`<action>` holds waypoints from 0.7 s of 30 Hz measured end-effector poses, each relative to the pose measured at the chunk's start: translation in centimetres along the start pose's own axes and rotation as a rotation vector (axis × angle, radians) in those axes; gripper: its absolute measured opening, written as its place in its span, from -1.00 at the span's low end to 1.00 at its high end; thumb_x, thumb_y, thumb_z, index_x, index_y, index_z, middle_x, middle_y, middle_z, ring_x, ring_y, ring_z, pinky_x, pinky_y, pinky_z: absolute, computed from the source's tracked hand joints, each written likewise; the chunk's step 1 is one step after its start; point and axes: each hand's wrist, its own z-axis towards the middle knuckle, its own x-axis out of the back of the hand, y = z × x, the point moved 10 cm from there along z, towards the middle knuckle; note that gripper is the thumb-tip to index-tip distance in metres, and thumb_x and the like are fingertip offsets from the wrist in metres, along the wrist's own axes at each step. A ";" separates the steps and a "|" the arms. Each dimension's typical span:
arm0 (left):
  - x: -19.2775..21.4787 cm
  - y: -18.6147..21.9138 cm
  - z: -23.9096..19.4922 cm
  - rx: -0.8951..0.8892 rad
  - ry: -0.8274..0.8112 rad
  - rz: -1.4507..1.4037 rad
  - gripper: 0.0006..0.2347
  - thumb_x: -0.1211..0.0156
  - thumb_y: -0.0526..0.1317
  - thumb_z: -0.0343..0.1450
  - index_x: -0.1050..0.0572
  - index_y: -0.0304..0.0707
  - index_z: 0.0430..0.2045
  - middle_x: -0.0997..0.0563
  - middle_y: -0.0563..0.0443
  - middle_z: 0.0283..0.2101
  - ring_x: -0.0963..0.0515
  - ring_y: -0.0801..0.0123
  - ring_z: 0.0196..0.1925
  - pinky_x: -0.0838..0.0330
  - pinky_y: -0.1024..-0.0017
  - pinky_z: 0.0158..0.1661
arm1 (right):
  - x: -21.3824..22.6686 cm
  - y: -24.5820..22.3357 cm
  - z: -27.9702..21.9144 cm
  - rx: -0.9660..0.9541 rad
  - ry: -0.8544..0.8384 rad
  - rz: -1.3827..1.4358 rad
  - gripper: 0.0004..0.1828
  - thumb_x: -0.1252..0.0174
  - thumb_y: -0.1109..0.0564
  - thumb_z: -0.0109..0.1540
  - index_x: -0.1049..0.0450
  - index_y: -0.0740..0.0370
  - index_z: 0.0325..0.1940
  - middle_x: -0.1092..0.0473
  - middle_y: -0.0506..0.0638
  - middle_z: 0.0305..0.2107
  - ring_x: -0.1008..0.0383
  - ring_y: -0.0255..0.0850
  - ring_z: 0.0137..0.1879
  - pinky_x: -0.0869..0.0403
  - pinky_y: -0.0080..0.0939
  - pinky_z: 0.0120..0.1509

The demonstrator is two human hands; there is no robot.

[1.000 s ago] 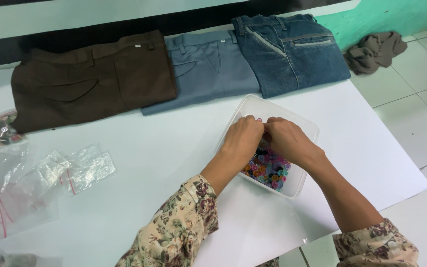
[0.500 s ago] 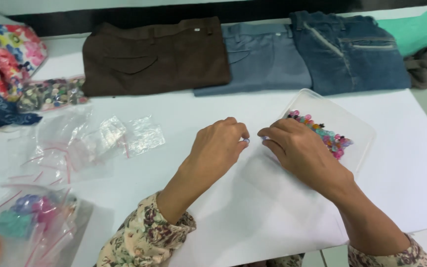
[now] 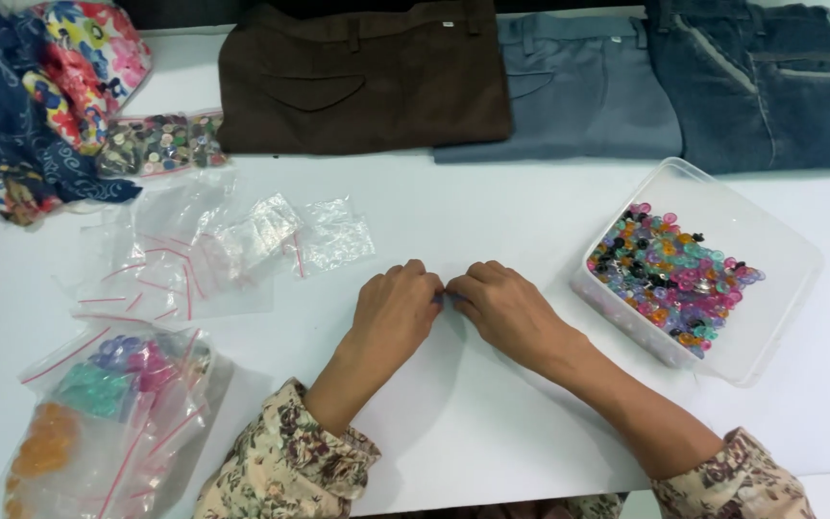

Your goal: Sorting small pink buttons from a container and placing them into a small plastic bag for packaging.

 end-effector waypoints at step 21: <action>0.2 20.6 8.7 -0.569 0.463 0.015 -0.88 -0.31 -0.45 0.34 -0.65 -0.36 -0.31 -0.57 -0.17 -0.29 -0.62 0.01 -0.16 -0.51 0.18 -0.22 | 17.7 13.1 -11.2 -0.311 0.265 -0.108 -0.76 -0.33 0.25 0.21 -0.64 0.35 -0.05 -0.58 0.21 -0.30 -0.63 0.01 -0.16 -0.60 -0.14 -0.13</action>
